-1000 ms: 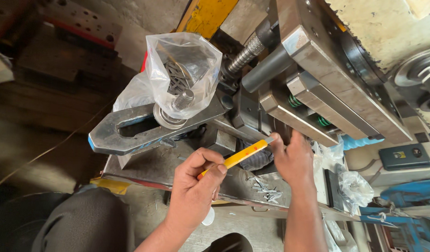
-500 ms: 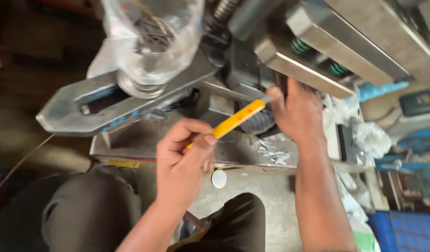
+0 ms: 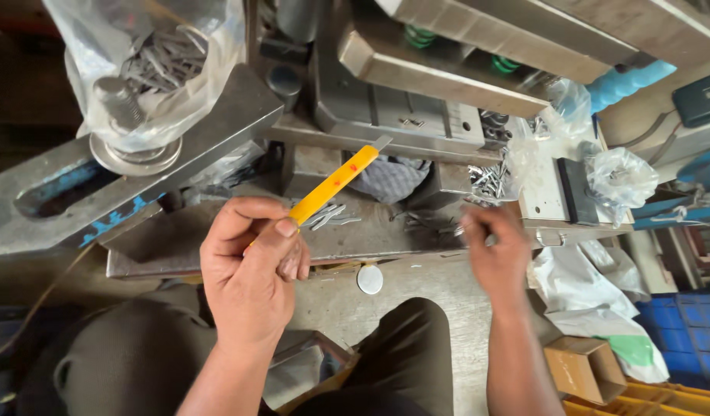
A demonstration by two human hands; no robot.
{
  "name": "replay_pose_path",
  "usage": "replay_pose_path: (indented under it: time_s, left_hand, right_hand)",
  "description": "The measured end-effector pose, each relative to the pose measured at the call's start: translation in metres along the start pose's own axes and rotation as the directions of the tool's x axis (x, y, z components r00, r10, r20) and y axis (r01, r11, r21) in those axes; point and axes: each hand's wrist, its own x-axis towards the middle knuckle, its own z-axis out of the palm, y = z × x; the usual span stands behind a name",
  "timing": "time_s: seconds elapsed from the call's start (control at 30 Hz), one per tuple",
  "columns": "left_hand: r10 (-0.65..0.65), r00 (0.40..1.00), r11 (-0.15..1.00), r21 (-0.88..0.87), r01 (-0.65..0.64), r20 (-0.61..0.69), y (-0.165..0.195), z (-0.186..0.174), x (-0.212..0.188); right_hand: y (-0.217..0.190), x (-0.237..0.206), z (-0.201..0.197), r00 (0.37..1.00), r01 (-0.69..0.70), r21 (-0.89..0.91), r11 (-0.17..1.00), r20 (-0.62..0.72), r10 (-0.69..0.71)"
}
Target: The person repeatedly places small metal pieces into a press machine and operates the lever to stamp or shape them. The person uses a yellow stick to assist with positioning and retrieval of the pieces. The finished pieces are collected in a plastic bag.
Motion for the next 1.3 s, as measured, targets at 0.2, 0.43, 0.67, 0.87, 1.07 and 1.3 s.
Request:
replay_pose_path:
  time_s: [0.2, 0.43, 0.67, 0.87, 1.07, 1.3]
  left_hand:
    - [0.022, 0.999, 1.000, -0.006, -0.022, 0.032, -0.009, 0.007, 0.003]
    - [0.005, 1.000, 1.000, 0.008, -0.005, 0.002, -0.010, 0.004, 0.005]
    - [-0.011, 1.000, 1.000, -0.004, 0.011, 0.018, -0.013, 0.002, 0.005]
    - [-0.053, 0.999, 0.998, 0.017, 0.053, 0.009, -0.012, -0.002, 0.004]
    - [-0.065, 0.998, 0.998, 0.014, 0.065, -0.008, -0.009, 0.000, 0.010]
    - [-0.061, 0.998, 0.996, -0.056, 0.063, 0.029, -0.007, -0.003, 0.010]
  right_hand:
    - [0.008, -0.011, 0.007, 0.984, -0.037, 0.056, 0.998, 0.177, 0.026]
    - [-0.009, 0.004, 0.015, 0.988, 0.066, -0.080, 0.995, 0.144, -0.054]
    - [-0.006, -0.002, 0.025, 0.982, 0.182, -0.247, 0.952, 0.095, -0.163]
    - [0.001, -0.010, 0.027, 0.971, 0.228, -0.163, 0.960, -0.039, -0.237]
    - [-0.034, 0.014, 0.014, 0.976, -0.113, 0.337, 0.935, -0.139, 0.168]
    - [-0.094, 0.074, 0.015, 0.925, 0.314, -0.112, 0.943, -0.187, -0.330]
